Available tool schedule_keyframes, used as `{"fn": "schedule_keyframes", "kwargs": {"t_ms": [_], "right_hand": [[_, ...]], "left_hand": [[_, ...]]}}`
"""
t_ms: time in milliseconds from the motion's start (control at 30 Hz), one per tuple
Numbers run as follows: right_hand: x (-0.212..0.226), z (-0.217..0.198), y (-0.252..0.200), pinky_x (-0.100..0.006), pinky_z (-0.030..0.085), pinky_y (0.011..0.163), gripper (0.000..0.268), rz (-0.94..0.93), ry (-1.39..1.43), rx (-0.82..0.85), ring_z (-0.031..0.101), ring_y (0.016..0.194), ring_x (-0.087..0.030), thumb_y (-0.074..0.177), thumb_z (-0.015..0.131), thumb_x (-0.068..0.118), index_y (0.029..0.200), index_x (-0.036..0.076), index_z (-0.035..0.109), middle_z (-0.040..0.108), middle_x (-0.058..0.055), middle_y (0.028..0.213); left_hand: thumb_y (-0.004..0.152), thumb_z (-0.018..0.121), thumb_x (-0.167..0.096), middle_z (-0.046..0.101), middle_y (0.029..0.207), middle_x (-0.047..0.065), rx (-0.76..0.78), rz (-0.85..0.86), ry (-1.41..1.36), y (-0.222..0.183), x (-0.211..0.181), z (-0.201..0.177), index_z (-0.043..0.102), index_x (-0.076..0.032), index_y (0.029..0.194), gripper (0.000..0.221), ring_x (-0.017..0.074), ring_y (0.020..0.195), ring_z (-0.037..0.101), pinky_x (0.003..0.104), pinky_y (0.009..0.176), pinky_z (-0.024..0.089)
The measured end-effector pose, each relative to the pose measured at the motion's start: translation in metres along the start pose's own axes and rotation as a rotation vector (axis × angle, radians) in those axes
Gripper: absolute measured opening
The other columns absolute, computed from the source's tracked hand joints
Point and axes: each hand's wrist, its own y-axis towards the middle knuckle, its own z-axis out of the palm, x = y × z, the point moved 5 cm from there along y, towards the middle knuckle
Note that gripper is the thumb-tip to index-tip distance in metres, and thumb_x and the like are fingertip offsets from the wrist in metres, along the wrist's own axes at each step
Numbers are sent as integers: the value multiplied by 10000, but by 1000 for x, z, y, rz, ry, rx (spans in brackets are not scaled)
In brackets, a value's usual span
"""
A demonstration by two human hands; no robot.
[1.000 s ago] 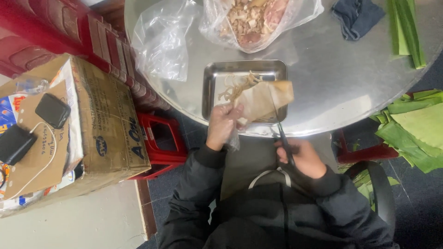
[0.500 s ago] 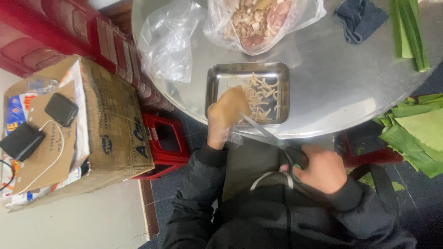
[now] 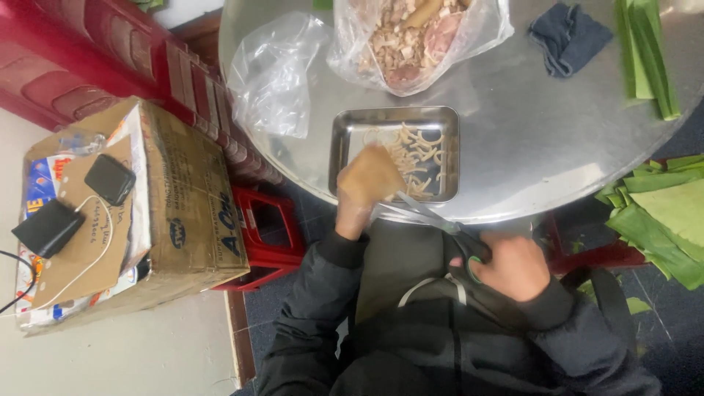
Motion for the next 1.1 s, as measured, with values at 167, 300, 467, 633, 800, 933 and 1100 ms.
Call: {"fn": "schedule_keyframes", "kwargs": {"t_ms": [167, 300, 467, 633, 800, 933, 1100], "right_hand": [[-4, 7, 9, -454, 627, 770, 389, -60, 179, 83, 780, 878, -372, 703, 785, 425, 982, 157, 817, 802, -150, 885], [7, -25, 19, -473, 595, 780, 516, -126, 368, 186, 762, 874, -412, 654, 839, 578, 835, 95, 829, 777, -197, 767], [14, -34, 26, -289, 580, 471, 258, -265, 909, 418, 730, 448, -258, 752, 886, 175, 623, -35, 810, 722, -161, 488], [3, -1, 43, -291, 597, 393, 269, -428, 1177, 585, 724, 408, -249, 800, 839, 146, 704, -98, 784, 679, -158, 492], [-2, 25, 48, -324, 618, 359, 301, -469, 1332, 671, 719, 389, -256, 804, 829, 148, 797, -147, 772, 670, -177, 504], [-1, 33, 49, -364, 627, 375, 287, -339, 1367, 669, 718, 413, -274, 778, 845, 113, 802, -155, 747, 652, -191, 528], [3, 19, 36, -345, 622, 381, 245, -320, 1341, 621, 718, 423, -260, 758, 872, 87, 763, -123, 747, 639, -181, 524]], "left_hand": [[1039, 346, -616, 599, 757, -172, -394, 677, 1102, -36, -188, -67, 607, -250, 798, 511, 108, 745, 673, 340, 899, 485], [1023, 421, -507, 622, 819, -35, -278, 529, 548, -15, -237, -94, 524, -246, 987, 283, 191, 692, 681, 349, 729, 484], [977, 644, -176, 687, 1007, 377, 208, -56, -1155, -11, -272, -87, 272, -236, 1556, 691, 440, 531, 701, 374, 219, 482], [868, 683, -81, 697, 931, 306, 297, -139, -1207, -17, -216, -55, 568, -17, 1269, 422, 427, 632, 715, 459, 391, 594], [859, 708, -71, 582, 867, 65, 76, -309, -1145, -34, -295, -92, 612, -112, 1025, 196, 170, 747, 566, 318, 415, 595], [788, 717, -45, 567, 715, 70, -52, -201, -884, -16, -248, -83, 664, -67, 832, 73, 145, 634, 578, 236, 483, 467], [558, 634, 127, 483, 587, 118, -166, -369, -1169, -50, -329, -113, 558, -41, 653, 208, 221, 471, 487, 312, 397, 427]]}}
